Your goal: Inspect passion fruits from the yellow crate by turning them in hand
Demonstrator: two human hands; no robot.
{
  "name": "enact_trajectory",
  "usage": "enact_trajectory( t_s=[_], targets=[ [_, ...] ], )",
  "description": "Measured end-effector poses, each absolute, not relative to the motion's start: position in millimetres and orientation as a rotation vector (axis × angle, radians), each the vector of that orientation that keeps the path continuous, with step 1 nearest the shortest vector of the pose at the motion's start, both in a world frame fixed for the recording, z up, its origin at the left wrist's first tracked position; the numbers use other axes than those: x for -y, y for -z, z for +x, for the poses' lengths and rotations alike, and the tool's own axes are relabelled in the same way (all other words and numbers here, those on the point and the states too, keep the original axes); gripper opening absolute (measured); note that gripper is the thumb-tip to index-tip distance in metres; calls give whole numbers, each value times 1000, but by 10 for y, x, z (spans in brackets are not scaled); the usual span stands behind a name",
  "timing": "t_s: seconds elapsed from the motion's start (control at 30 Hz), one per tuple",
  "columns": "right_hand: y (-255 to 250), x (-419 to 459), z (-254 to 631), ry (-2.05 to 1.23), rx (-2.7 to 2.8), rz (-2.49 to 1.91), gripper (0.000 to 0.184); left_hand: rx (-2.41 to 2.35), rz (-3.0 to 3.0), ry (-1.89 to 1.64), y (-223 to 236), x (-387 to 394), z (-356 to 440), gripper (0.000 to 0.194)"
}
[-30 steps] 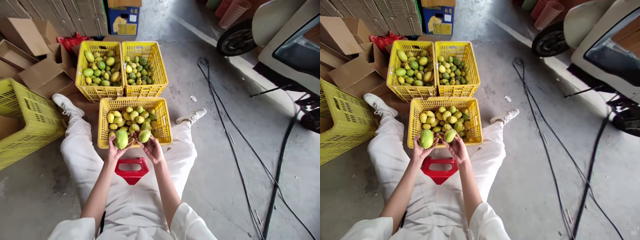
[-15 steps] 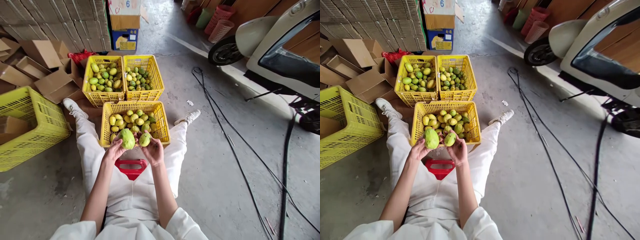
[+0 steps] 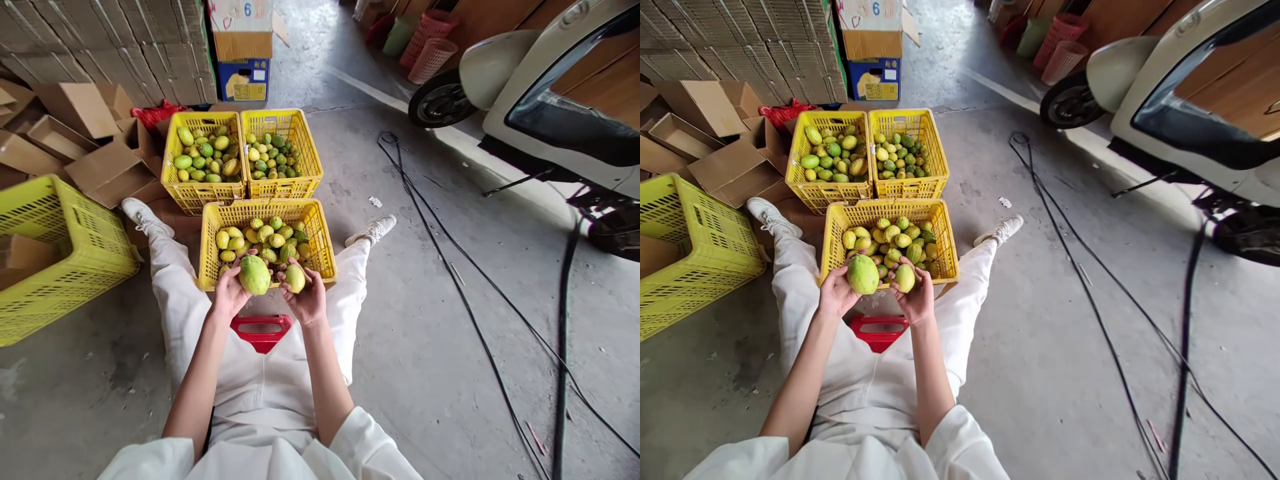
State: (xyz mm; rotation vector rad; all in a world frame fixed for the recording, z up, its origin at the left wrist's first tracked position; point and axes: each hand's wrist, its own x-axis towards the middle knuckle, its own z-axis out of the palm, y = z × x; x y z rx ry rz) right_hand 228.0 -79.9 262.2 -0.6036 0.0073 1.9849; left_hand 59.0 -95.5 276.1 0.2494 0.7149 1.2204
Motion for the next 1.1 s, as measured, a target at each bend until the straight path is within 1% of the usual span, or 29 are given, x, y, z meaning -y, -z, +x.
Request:
enact_trajectory(
  t_s=[0.07, 0.13, 0.23, 0.27, 0.33, 0.4, 0.47, 0.53, 0.67, 0.73, 0.83, 0.97, 1.03, 1.1],
  targets=[
    [-2642, 810, 2281, -1941, 33, -600, 33, -724, 298, -1237, -2760, 970, 593, 49],
    [-2674, 822, 2296, -1915, 59, -564, 39, -740, 345, -1274, -2741, 975, 599, 44],
    [-2686, 837, 2316, -1947, 10, -459, 43, -708, 308, -1321, -2684, 963, 620, 48],
    [-2671, 839, 2316, -1967, -18, -431, 42, -693, 276, -1328, -2663, 956, 628, 49],
    [-2614, 839, 2302, -2020, -49, -430, 33, -689, 193, -1335, -2630, 946, 641, 45],
    [-2544, 835, 2274, -2051, -17, -522, 23, -719, 95, -1322, -2619, 945, 642, 38],
    [-2495, 828, 2246, -2034, 46, -637, 18, -735, 23, -1298, -2632, 952, 629, 38],
    [-2489, 822, 2236, -1989, 95, -678, 20, -734, 18, -1284, -2657, 956, 609, 40],
    [-2564, 814, 2280, -1940, 198, -622, 36, -776, 99, -1294, -2680, 940, 581, 38],
    [-2591, 817, 2309, -1943, 200, -597, 39, -777, 157, -1285, -2671, 926, 583, 38],
    [-2573, 821, 2322, -2009, 39, -516, 31, -761, 170, -1269, -2650, 915, 607, 39],
    [-2497, 813, 2294, -2061, -100, -488, 13, -763, 51, -1226, -2634, 928, 634, 28],
    [-2487, 810, 2285, -2059, -66, -526, 12, -759, 18, -1215, -2631, 935, 633, 28],
    [-2513, 810, 2290, -2037, -22, -555, 16, -753, 18, -1233, -2632, 933, 627, 32]
  ],
)
